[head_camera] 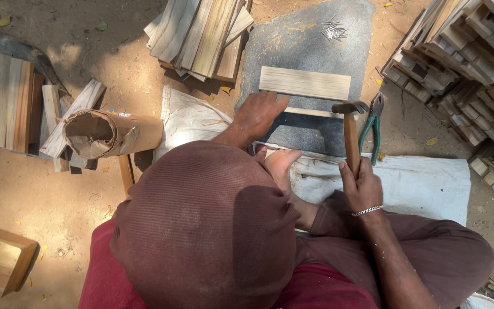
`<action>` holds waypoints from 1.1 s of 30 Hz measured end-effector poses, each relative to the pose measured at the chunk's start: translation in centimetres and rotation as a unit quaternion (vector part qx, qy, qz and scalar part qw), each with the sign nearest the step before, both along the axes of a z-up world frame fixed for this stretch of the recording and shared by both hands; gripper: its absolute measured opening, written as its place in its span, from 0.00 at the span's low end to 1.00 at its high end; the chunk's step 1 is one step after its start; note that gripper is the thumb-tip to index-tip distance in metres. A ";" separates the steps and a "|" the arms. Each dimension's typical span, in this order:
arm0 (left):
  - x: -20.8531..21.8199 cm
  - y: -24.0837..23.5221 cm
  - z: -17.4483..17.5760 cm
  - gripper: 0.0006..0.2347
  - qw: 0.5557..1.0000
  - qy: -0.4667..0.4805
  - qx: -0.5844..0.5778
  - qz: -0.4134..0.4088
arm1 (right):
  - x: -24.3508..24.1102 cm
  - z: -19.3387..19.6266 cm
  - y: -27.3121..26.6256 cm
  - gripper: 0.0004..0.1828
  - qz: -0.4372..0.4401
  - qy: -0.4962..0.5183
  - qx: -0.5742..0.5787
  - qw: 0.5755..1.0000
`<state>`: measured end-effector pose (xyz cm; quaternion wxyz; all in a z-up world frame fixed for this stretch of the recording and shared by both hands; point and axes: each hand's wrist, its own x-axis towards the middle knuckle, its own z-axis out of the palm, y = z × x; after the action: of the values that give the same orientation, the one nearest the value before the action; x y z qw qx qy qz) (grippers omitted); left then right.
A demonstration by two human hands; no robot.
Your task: The person assembles small wooden boxes by nailing thin wooden slats onto a base. They use a hammer to drive nails into the wood, then stack the completed boxes. The process is repeated multiple times.
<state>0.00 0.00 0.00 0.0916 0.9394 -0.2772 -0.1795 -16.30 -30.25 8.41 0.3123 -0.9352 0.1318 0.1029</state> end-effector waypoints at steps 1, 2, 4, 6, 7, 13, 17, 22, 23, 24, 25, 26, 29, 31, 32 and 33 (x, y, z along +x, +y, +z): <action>-1.5 0.0 1.2 0.16 0.999 -0.016 -0.034 0.009 | -0.8 0.6 0.2 0.20 -0.015 -0.008 0.027 0.999; -2.4 0.1 2.3 0.22 0.997 -0.032 -0.068 0.017 | -1.1 1.0 0.3 0.19 -0.031 -0.016 0.054 0.998; -4.6 0.0 4.2 0.24 0.971 -0.173 -0.167 -0.010 | -1.4 1.5 0.2 0.19 -0.055 -0.012 0.090 0.994; -5.5 -0.5 5.6 0.28 0.946 -0.249 -0.204 -0.031 | -1.5 1.9 0.0 0.19 -0.088 0.002 0.110 0.990; -4.9 -0.5 6.3 0.30 0.944 -0.269 -0.189 -0.036 | -1.1 2.0 0.2 0.19 -0.085 -0.013 0.115 0.990; -2.1 -2.0 7.5 0.21 0.962 0.048 -0.245 0.112 | 0.6 4.1 0.7 0.15 -0.062 -0.098 0.182 0.976; -1.4 -1.9 5.6 0.10 0.965 -0.117 -0.231 0.048 | 0.0 5.6 -0.7 0.12 0.023 -0.272 0.263 0.925; -1.6 -1.8 4.8 0.12 0.959 -0.145 -0.240 0.032 | 0.4 4.4 0.3 0.12 0.108 -0.186 0.069 0.974; -1.6 -1.9 5.0 0.12 0.959 -0.149 -0.241 0.025 | 1.0 3.7 1.0 0.15 0.127 -0.061 -0.039 0.989; -1.3 -1.9 5.2 0.12 0.960 -0.147 -0.239 0.020 | 1.4 3.2 1.3 0.17 0.140 0.064 -0.147 0.977; -1.4 -2.0 5.3 0.12 0.961 -0.141 -0.238 0.019 | 1.2 3.0 1.3 0.18 0.105 0.042 -0.118 0.987; -1.6 -2.1 5.5 0.12 0.962 -0.135 -0.236 0.017 | 1.0 2.5 1.5 0.19 0.070 0.019 -0.088 0.993; -1.4 -2.5 6.5 0.12 0.964 -0.128 -0.231 0.033 | 1.6 1.2 1.4 0.21 0.001 0.014 -0.013 1.000; -1.7 -2.6 7.3 0.08 0.965 -0.101 -0.233 0.058 | 1.4 0.5 1.0 0.21 -0.005 0.021 -0.002 1.000; -1.3 -2.6 7.7 0.07 0.966 -0.088 -0.234 0.068 | 1.4 0.2 0.9 0.20 0.004 0.014 -0.014 1.000; -0.5 -2.7 8.1 0.09 0.961 -0.026 -0.259 0.090 | 1.5 -0.1 0.7 0.20 0.014 0.007 -0.027 1.000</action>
<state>-0.47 -2.69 8.09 0.3404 0.9089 -0.2311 -0.0679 -14.80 -29.55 8.35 0.2849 -0.9442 0.1232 0.1104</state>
